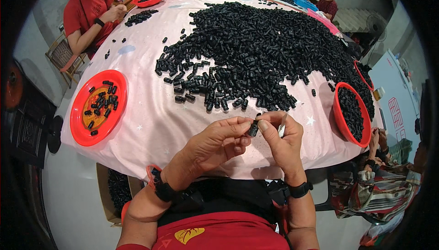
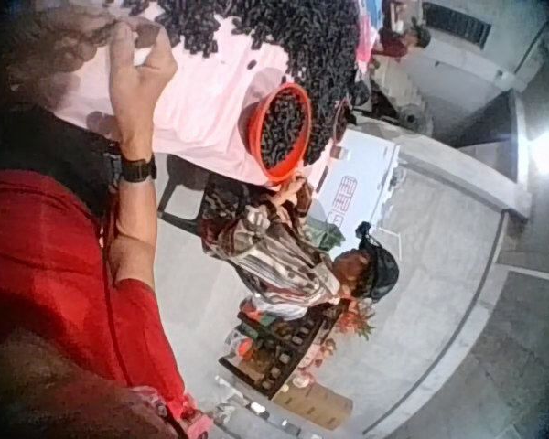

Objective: Sorting or inspecting small black plastic components at a production table.

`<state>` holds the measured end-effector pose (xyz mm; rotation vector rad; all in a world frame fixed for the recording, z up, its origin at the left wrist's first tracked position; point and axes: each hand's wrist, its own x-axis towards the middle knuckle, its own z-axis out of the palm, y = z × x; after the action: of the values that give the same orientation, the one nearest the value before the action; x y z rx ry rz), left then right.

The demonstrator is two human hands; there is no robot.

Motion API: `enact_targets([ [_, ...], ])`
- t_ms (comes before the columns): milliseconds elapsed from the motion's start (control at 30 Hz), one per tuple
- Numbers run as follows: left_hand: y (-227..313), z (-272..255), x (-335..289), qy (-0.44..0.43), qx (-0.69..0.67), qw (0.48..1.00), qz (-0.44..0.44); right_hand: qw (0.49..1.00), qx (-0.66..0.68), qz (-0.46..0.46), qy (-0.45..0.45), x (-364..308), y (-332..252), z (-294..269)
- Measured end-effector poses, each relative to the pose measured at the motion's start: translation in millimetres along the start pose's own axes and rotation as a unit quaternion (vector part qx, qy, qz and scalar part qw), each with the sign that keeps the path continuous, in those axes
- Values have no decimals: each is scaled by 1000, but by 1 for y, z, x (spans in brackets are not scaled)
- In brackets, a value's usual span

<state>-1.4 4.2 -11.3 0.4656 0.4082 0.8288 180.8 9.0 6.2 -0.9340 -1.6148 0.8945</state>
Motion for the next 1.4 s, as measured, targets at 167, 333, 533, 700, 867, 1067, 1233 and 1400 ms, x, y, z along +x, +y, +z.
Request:
enact_targets([
  [167, 1, 8, -2, 15, 2, 1000, 2, 1000, 20, -12, -3, -1, 1, 2],
  [333, 0, 6, -1, 1, 10, 1000, 12, 998, 52, 15, -12, -2, 2, 5],
  [533, -1, 2, -1, -9, 3, 1000, 19, 999, -30, -10, -38, -1, -3, 1],
  [700, -2, 4, 0, 26, 22, 999, 12, 999, -37, -4, -33, -2, -3, 1],
  [867, -3, 1, 1, 14, 23, 1000, 7, 1000, -17, -10, -21, -2, 1, 2],
  [1067, -3, 0, 2, -4, 9, 1000, -2, 1000, 5, -17, -14, 0, 1, 0],
  [1233, -1, 0, 2, 4, 2, 1000, -1, 996, -64, 23, -52, -1, -4, -1],
  [1400, 0, 5, -1, 24, 65, 998, -11, 1000, 13, -9, -6, -1, 3, 5],
])
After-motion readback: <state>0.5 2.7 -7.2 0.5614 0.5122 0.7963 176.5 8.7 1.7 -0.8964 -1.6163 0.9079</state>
